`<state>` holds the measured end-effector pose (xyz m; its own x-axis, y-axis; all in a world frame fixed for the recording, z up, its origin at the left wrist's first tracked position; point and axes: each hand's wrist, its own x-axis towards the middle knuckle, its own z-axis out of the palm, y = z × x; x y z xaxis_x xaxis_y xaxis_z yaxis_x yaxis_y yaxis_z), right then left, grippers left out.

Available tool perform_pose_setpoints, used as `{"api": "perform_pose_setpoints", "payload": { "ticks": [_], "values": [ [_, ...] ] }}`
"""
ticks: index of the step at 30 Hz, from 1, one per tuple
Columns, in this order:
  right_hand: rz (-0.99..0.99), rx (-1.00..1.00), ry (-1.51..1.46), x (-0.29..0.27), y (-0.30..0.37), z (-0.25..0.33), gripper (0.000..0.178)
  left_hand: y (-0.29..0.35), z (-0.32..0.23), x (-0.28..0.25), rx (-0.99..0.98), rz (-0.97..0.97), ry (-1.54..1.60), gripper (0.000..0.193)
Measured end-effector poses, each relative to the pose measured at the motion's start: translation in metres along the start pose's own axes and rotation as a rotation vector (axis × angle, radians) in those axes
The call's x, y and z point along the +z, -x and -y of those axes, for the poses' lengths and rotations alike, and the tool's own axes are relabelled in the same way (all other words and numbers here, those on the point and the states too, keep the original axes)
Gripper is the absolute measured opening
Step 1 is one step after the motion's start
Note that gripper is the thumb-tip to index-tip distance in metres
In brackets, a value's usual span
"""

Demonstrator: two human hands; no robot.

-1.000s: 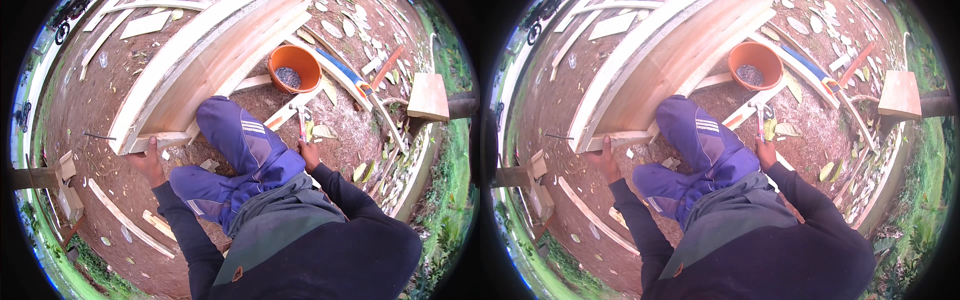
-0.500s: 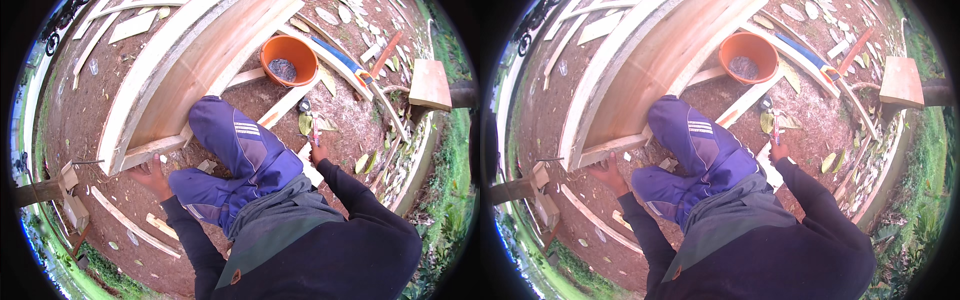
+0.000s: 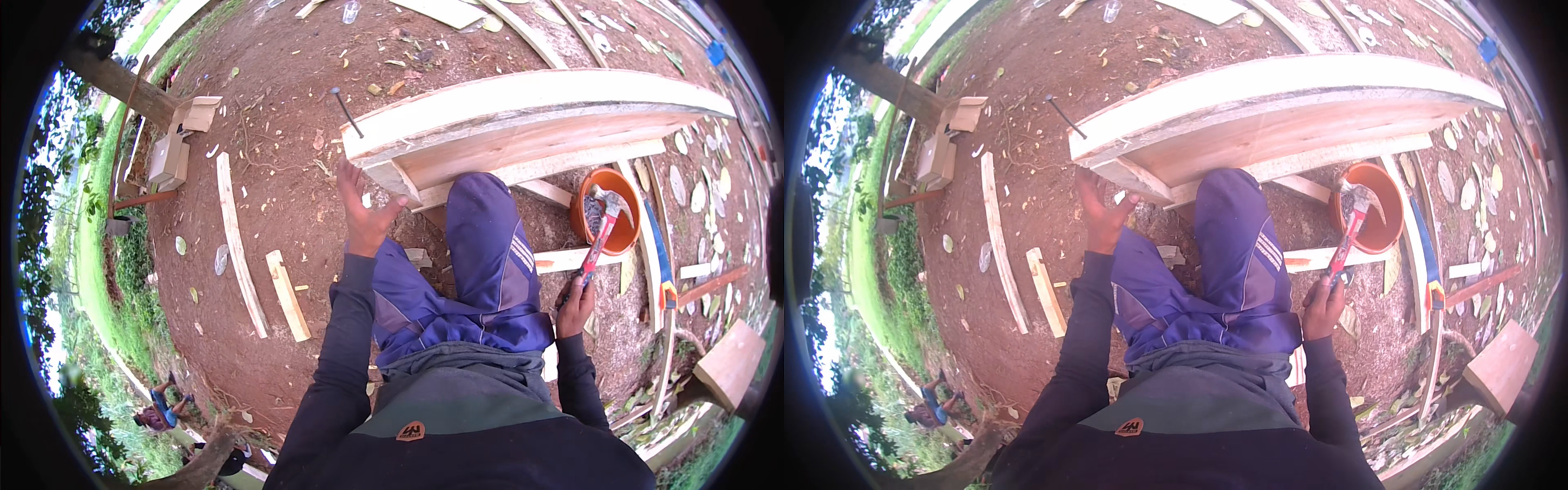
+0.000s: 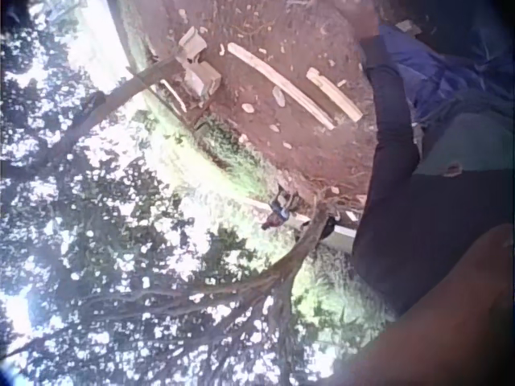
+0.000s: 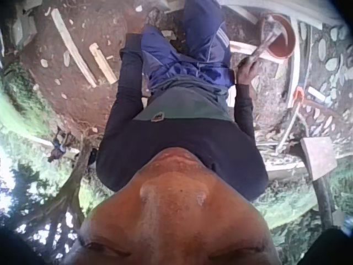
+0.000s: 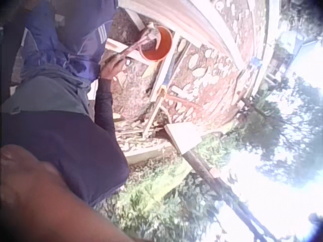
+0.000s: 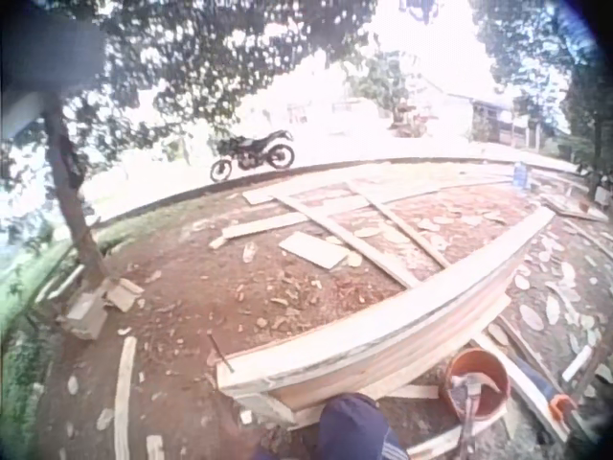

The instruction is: The person assembles a wooden frame by positioning planks and securing them with nails and a hammer. They repeatedly align pieces, insert nails, and hammer them into place while sitting on the ground.

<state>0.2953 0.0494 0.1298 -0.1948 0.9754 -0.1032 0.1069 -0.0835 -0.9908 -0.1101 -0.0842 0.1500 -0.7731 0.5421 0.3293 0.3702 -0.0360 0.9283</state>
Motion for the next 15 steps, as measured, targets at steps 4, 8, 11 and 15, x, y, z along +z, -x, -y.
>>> {"api": "perform_pose_setpoints", "payload": {
  "ticks": [4, 8, 11, 15],
  "values": [
    [0.411, -0.228, -0.02, 0.059, -0.002, 0.091, 0.017, -0.035, -0.023, 0.024, 0.074, 0.027, 0.147, 0.106],
    [0.844, 0.105, -0.124, 0.093, 0.005, 0.168, 0.021, -0.047, -0.031, 0.037, 0.028, -0.044, 0.195, 0.067],
    [0.823, 0.171, -0.197, 0.12, 0.016, 0.193, 0.021, -0.051, -0.031, 0.038, 0.135, -0.092, 0.109, 0.055],
    [0.662, 0.036, -0.062, 0.139, 0.02, 0.213, 0.02, -0.053, -0.033, 0.04, 0.155, -0.089, 0.131, 0.054]
  ]
}}
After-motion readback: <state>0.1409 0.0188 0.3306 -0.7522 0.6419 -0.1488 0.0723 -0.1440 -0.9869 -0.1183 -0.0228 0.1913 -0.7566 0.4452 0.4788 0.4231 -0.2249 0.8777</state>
